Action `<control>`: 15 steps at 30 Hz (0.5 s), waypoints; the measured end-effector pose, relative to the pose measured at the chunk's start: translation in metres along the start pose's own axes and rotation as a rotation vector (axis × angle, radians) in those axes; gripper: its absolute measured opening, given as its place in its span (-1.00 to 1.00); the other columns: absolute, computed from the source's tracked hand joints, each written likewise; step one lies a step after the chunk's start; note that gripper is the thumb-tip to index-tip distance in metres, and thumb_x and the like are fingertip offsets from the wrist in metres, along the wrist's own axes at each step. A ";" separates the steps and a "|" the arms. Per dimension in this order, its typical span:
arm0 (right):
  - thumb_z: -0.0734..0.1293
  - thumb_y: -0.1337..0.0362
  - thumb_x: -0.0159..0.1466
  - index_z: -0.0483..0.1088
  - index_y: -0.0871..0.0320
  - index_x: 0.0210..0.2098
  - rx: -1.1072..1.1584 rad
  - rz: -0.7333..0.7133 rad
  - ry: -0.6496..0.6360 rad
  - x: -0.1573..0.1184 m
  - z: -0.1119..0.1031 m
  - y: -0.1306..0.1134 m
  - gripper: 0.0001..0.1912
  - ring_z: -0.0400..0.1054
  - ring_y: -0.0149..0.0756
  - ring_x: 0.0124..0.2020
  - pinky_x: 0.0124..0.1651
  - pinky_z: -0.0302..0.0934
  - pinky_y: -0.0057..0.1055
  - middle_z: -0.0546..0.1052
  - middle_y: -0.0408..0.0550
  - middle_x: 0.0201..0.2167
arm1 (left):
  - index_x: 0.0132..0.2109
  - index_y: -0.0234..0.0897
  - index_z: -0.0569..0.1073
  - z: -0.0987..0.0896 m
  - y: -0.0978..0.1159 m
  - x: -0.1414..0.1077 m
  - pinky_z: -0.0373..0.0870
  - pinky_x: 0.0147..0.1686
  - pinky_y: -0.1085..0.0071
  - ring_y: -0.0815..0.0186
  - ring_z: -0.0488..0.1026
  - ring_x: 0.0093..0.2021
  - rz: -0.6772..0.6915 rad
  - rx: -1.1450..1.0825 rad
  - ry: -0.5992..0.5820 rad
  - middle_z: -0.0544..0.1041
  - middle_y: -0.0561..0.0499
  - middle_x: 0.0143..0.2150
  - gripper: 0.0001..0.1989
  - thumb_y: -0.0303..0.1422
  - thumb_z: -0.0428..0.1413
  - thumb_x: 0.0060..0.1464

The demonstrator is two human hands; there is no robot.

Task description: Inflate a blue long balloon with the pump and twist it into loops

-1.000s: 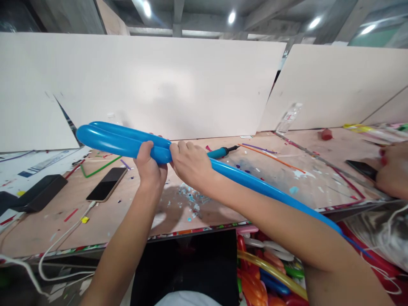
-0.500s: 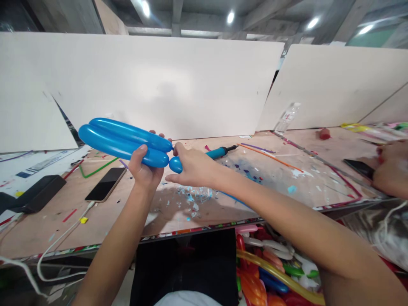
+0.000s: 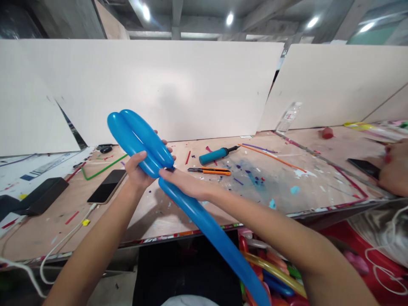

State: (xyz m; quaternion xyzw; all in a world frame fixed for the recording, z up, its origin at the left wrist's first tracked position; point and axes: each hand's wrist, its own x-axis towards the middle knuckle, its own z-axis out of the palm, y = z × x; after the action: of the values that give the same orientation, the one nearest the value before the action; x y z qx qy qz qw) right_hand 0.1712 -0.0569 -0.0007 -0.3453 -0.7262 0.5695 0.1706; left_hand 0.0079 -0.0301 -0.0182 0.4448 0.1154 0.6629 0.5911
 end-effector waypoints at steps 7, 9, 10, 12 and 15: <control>0.26 0.01 0.28 0.31 0.15 -0.14 -0.138 -0.185 0.168 0.005 0.014 0.024 -0.66 0.30 -0.25 -0.17 -0.06 0.25 -0.24 0.42 -0.05 -0.23 | 0.15 -0.18 0.37 -0.014 -0.012 -0.009 0.45 0.00 -0.04 -0.06 0.48 0.03 -0.109 -0.001 0.044 0.57 -0.13 -0.04 -0.41 -0.28 0.19 -0.10; 0.38 0.04 0.18 0.31 0.17 -0.15 0.011 -0.154 0.105 0.004 0.018 0.031 -0.61 0.34 -0.27 -0.27 -0.16 0.29 -0.26 0.42 -0.09 -0.31 | 0.17 -0.20 0.35 -0.009 -0.012 -0.016 0.42 0.05 -0.04 -0.06 0.46 0.07 -0.159 -0.004 0.044 0.56 -0.11 -0.01 -0.40 -0.27 0.17 -0.08; 0.43 0.05 0.13 0.31 0.18 -0.17 0.135 -0.131 0.061 0.002 0.020 0.033 -0.58 0.36 -0.29 -0.33 -0.22 0.30 -0.28 0.43 -0.11 -0.36 | 0.18 -0.20 0.34 -0.005 -0.011 -0.020 0.40 0.07 -0.04 -0.06 0.45 0.08 -0.178 -0.009 0.036 0.55 -0.10 0.00 -0.38 -0.27 0.17 -0.08; 0.47 0.03 0.06 0.31 0.18 -0.26 0.373 -0.085 -0.018 -0.002 0.026 0.037 -0.56 0.37 -0.34 -0.43 -0.32 0.31 -0.34 0.42 -0.15 -0.43 | 0.19 -0.17 0.32 0.003 -0.008 -0.027 0.39 0.07 -0.05 -0.08 0.44 0.09 -0.195 -0.017 0.006 0.54 -0.08 0.02 -0.35 -0.27 0.19 -0.11; 0.29 -0.29 0.09 0.34 0.20 -0.37 0.586 0.013 -0.118 -0.011 0.034 0.041 -0.39 0.35 -0.39 -0.51 -0.43 0.30 -0.40 0.42 -0.10 -0.47 | 0.20 -0.14 0.32 0.010 -0.003 -0.032 0.41 0.04 -0.08 -0.13 0.44 0.08 -0.221 -0.025 -0.039 0.54 -0.09 0.02 -0.30 -0.28 0.22 -0.16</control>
State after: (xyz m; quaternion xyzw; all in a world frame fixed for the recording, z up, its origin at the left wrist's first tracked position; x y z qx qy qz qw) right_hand 0.1696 -0.0842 -0.0484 -0.2522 -0.5374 0.7749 0.2169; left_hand 0.0138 -0.0616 -0.0294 0.4348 0.1441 0.5862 0.6683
